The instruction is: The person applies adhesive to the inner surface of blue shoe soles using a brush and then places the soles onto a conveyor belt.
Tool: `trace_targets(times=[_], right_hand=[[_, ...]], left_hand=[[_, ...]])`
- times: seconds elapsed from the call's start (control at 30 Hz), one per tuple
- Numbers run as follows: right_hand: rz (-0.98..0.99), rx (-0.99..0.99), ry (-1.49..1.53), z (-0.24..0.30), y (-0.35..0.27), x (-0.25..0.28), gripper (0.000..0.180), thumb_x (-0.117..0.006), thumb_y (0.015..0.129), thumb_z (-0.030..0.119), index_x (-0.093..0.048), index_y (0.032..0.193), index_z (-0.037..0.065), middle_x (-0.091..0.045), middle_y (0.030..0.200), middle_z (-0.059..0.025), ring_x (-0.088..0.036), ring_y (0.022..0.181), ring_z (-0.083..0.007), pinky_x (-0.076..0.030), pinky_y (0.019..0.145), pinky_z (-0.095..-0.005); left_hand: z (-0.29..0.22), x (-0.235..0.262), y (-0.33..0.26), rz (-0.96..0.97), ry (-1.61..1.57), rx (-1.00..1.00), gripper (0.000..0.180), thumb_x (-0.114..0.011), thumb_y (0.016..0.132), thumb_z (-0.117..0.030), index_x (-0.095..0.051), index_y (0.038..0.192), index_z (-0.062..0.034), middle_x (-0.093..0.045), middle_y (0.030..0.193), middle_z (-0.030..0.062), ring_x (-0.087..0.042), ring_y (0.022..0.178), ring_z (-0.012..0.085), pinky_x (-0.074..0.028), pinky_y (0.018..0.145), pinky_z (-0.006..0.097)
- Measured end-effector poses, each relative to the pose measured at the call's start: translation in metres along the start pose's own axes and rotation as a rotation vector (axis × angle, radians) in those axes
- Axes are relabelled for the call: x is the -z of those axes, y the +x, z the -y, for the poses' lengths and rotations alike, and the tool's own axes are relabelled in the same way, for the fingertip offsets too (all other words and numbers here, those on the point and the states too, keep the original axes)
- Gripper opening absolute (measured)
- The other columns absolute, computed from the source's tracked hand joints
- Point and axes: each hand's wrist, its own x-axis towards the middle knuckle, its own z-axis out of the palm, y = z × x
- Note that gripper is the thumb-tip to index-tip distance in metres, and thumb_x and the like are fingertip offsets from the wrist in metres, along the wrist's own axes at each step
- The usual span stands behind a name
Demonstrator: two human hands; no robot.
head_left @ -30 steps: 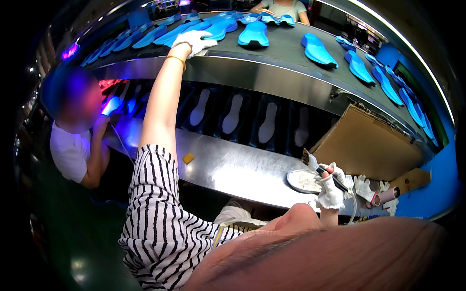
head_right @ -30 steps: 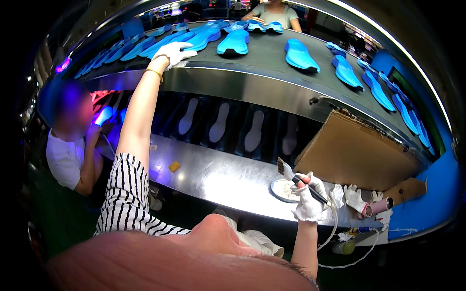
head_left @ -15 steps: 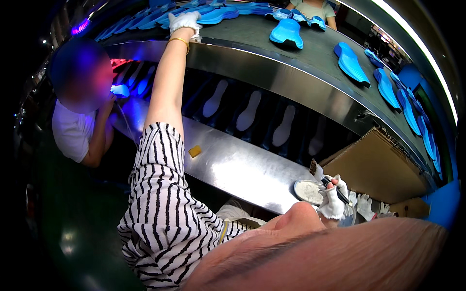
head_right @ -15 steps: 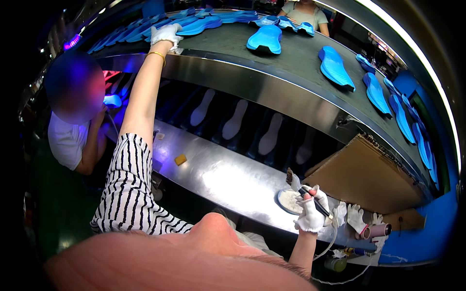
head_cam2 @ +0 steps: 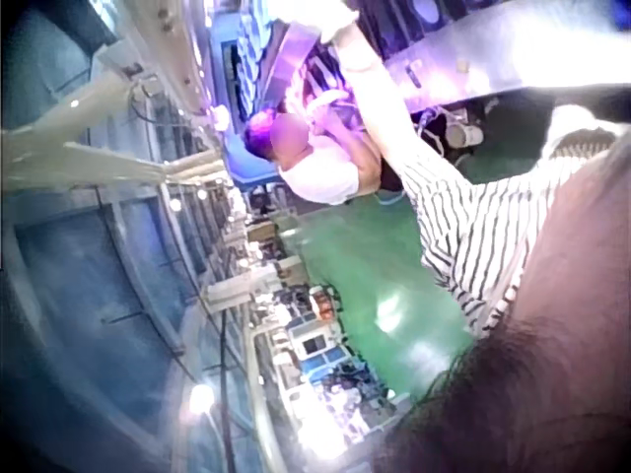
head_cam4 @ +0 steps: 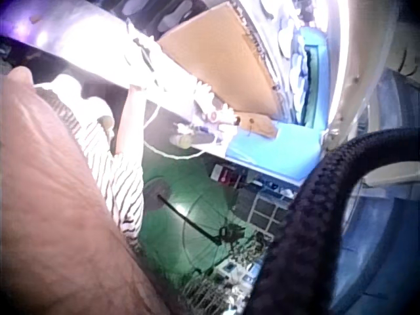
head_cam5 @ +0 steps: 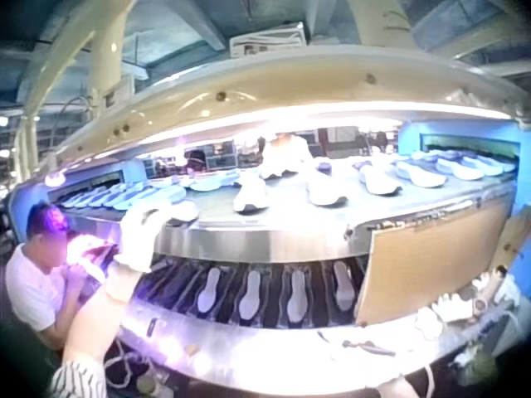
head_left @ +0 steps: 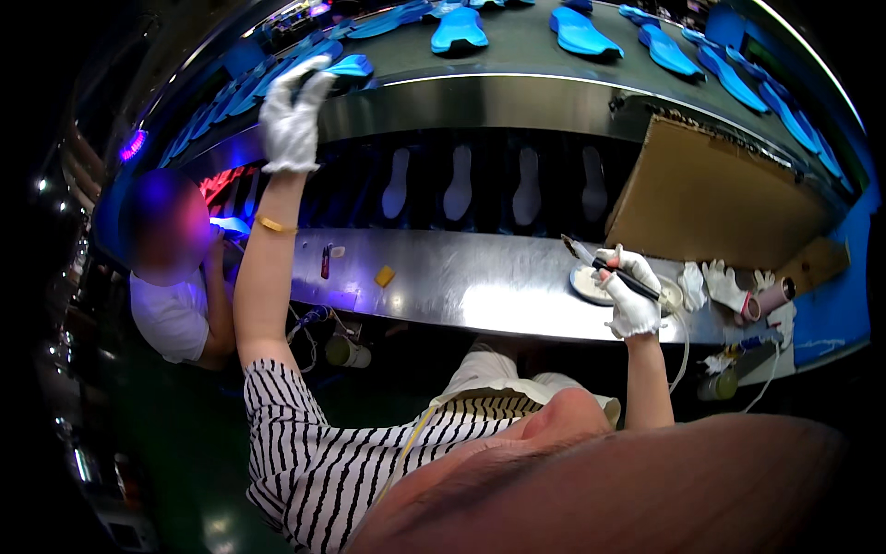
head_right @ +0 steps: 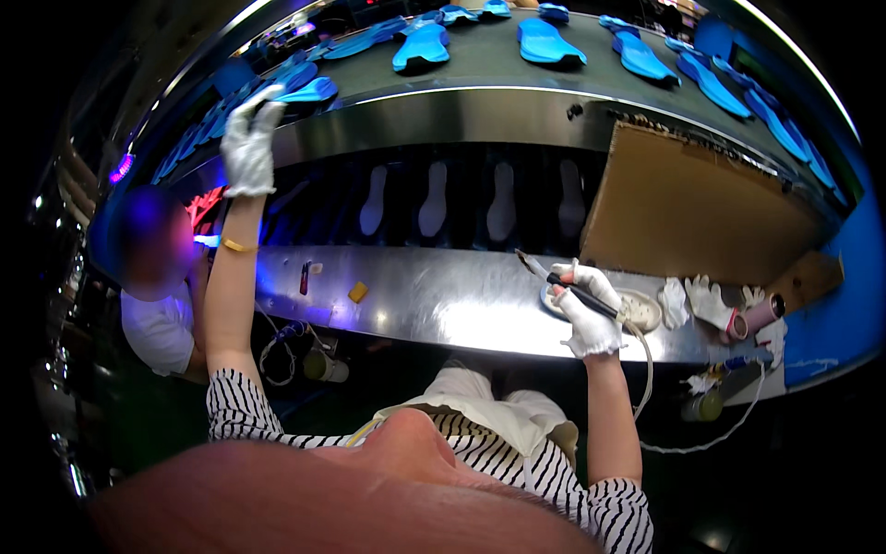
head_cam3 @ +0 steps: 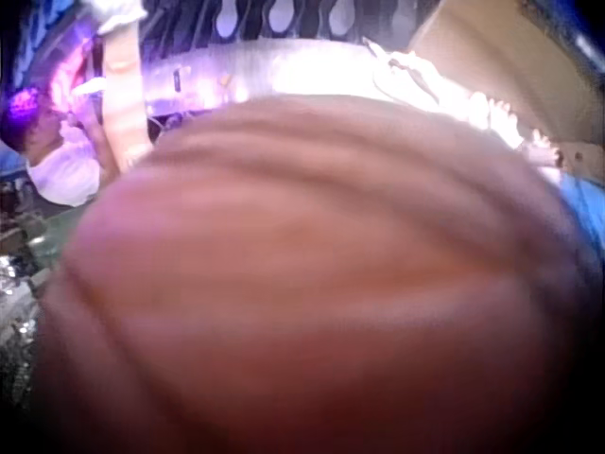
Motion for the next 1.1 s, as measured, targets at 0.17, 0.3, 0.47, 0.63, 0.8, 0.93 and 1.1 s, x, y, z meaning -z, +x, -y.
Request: trace_targets(times=[0.17,0.3,0.47,0.63,0.8,0.93,1.1], right_hand=[[-0.038,0.081,-0.314,-0.009,-0.013,0.014,0.023,-0.069,0.078,0.001,-0.063,0.099,0.0,-0.064,0.096,-0.006,-0.06,0.087,-0.0124,-0.051,0.079,-0.0277],[-0.003,0.171,-0.342,0.003,-0.026,0.013,0.026,-0.067,0.079,-0.001,-0.06,0.104,-0.002,-0.064,0.096,-0.0079,-0.062,0.09,-0.0142,-0.052,0.079,-0.0273],[0.028,0.198,-0.522,0.008,-0.031,0.013,0.026,-0.068,0.077,0.003,-0.061,0.101,-0.001,-0.064,0.094,-0.0081,-0.061,0.087,-0.0146,-0.051,0.079,-0.0291],[0.07,-0.047,-0.25,0.008,-0.029,0.006,0.024,-0.065,0.079,0.001,-0.061,0.102,-0.002,-0.065,0.092,-0.0082,-0.063,0.08,-0.013,-0.052,0.074,-0.0265],[0.109,-0.023,-0.227,0.004,-0.022,-0.021,0.021,-0.065,0.081,0.002,-0.059,0.102,-0.002,-0.065,0.092,-0.0079,-0.063,0.083,-0.0126,-0.052,0.076,-0.0262],[0.111,0.081,-0.247,-0.002,-0.009,-0.041,0.021,-0.067,0.081,0.002,-0.059,0.101,-0.001,-0.064,0.095,-0.0069,-0.062,0.085,-0.0122,-0.051,0.077,-0.0261],[0.047,0.237,-0.394,-0.007,-0.002,-0.056,0.022,-0.069,0.078,0.001,-0.061,0.098,0.0,-0.064,0.092,-0.0073,-0.062,0.08,-0.0113,-0.052,0.071,-0.0248]], left_hand=[[-0.068,0.02,-0.007,-0.164,-0.607,0.003,0.042,-0.041,0.1,-0.04,-0.055,0.08,-0.0055,-0.063,0.113,0.0197,-0.058,0.086,0.0214,-0.045,0.086,0.034],[-0.064,-0.01,-0.041,0.311,-0.893,0.049,0.051,-0.03,0.102,-0.039,-0.045,0.061,-0.0117,-0.063,0.096,0.0253,-0.053,0.069,0.0227,-0.046,0.068,0.032],[-0.037,-0.088,-0.173,0.71,-1.569,0.903,0.057,-0.03,0.1,-0.047,-0.063,0.073,-0.0083,-0.065,0.094,0.0234,-0.061,0.065,0.0244,-0.053,0.067,0.028],[-0.062,-0.099,-0.273,0.386,-1.798,1.56,0.094,-0.034,0.08,-0.081,-0.034,0.144,-0.0125,-0.025,0.149,0.024,-0.03,0.133,0.0487,-0.03,0.099,0.072],[-0.078,-0.108,-0.285,0.487,-1.665,1.521,0.099,-0.031,0.077,-0.084,-0.033,0.143,-0.0105,-0.038,0.14,0.025,-0.041,0.126,0.0469,-0.039,0.1,0.062],[-0.092,-0.127,-0.284,0.268,-1.581,1.414,0.087,-0.032,0.082,-0.079,-0.039,0.139,-0.0134,-0.047,0.132,0.0206,-0.052,0.121,0.0351,-0.047,0.099,0.048],[-0.096,-0.154,-0.298,0.112,-1.616,1.382,0.077,-0.037,0.086,-0.072,-0.041,0.137,-0.0144,-0.052,0.129,0.011,-0.056,0.114,0.0251,-0.051,0.095,0.041]])
